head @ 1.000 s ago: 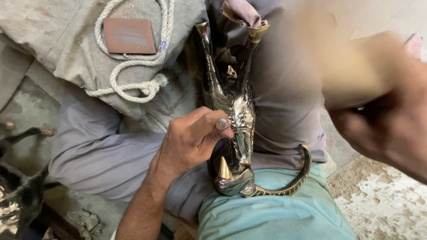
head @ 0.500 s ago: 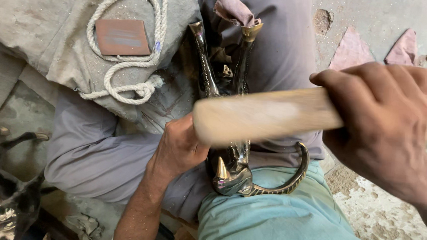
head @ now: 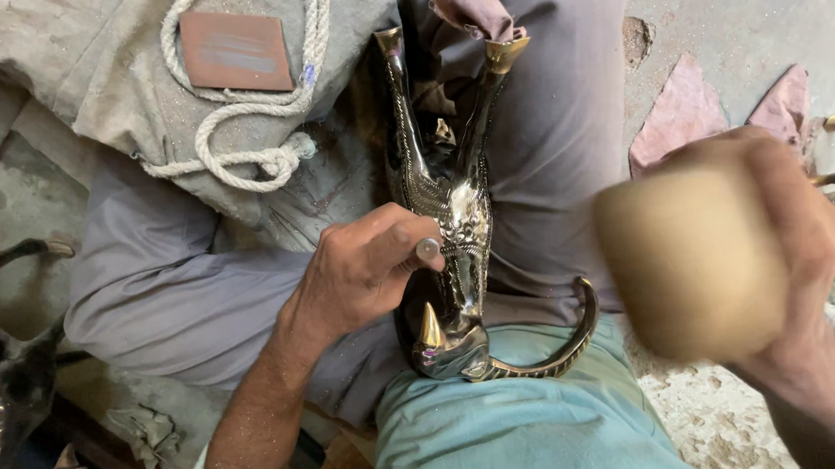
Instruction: The person sits cross-legged on the floor and uses a wooden mallet to repeatedly strike a metal ram sculpture. They hold the sculpture with one hand and strike various parts of the body and horns with the mallet.
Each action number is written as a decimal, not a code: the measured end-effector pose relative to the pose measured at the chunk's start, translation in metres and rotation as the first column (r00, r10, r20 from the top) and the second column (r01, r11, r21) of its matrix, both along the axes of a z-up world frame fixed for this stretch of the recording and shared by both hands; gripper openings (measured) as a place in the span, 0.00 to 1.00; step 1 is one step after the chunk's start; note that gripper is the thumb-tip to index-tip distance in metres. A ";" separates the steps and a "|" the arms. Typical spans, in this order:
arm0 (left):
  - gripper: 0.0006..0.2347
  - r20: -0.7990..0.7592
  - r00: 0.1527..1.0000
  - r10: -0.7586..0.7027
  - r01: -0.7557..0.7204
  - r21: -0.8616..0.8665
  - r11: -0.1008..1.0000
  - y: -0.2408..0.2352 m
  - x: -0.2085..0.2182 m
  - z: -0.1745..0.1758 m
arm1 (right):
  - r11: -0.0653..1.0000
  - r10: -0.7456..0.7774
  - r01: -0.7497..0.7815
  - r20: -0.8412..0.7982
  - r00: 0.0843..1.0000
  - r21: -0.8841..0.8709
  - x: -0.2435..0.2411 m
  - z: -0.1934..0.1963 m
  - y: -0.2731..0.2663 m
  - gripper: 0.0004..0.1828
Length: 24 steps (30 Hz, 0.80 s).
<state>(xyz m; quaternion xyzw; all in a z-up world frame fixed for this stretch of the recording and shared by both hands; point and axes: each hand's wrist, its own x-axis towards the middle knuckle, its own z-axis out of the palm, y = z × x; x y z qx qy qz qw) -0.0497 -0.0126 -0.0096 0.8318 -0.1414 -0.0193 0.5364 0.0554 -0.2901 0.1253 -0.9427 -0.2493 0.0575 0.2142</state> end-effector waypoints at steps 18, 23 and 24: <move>0.13 0.019 0.999 0.050 -0.049 -0.060 0.997 -0.004 0.018 0.010 | 0.898 0.245 -0.219 0.022 0.969 -0.383 0.013 0.002 -0.007 0.18; 0.16 -0.098 0.991 0.095 -0.105 -0.102 0.989 -0.005 0.024 0.017 | 0.845 0.469 -0.410 0.108 0.877 -0.343 0.034 -0.013 -0.013 0.17; 0.14 -0.141 0.986 0.090 -0.108 -0.125 0.986 -0.006 0.024 0.018 | 0.814 0.523 -0.448 0.128 0.843 -0.370 0.036 -0.016 -0.016 0.17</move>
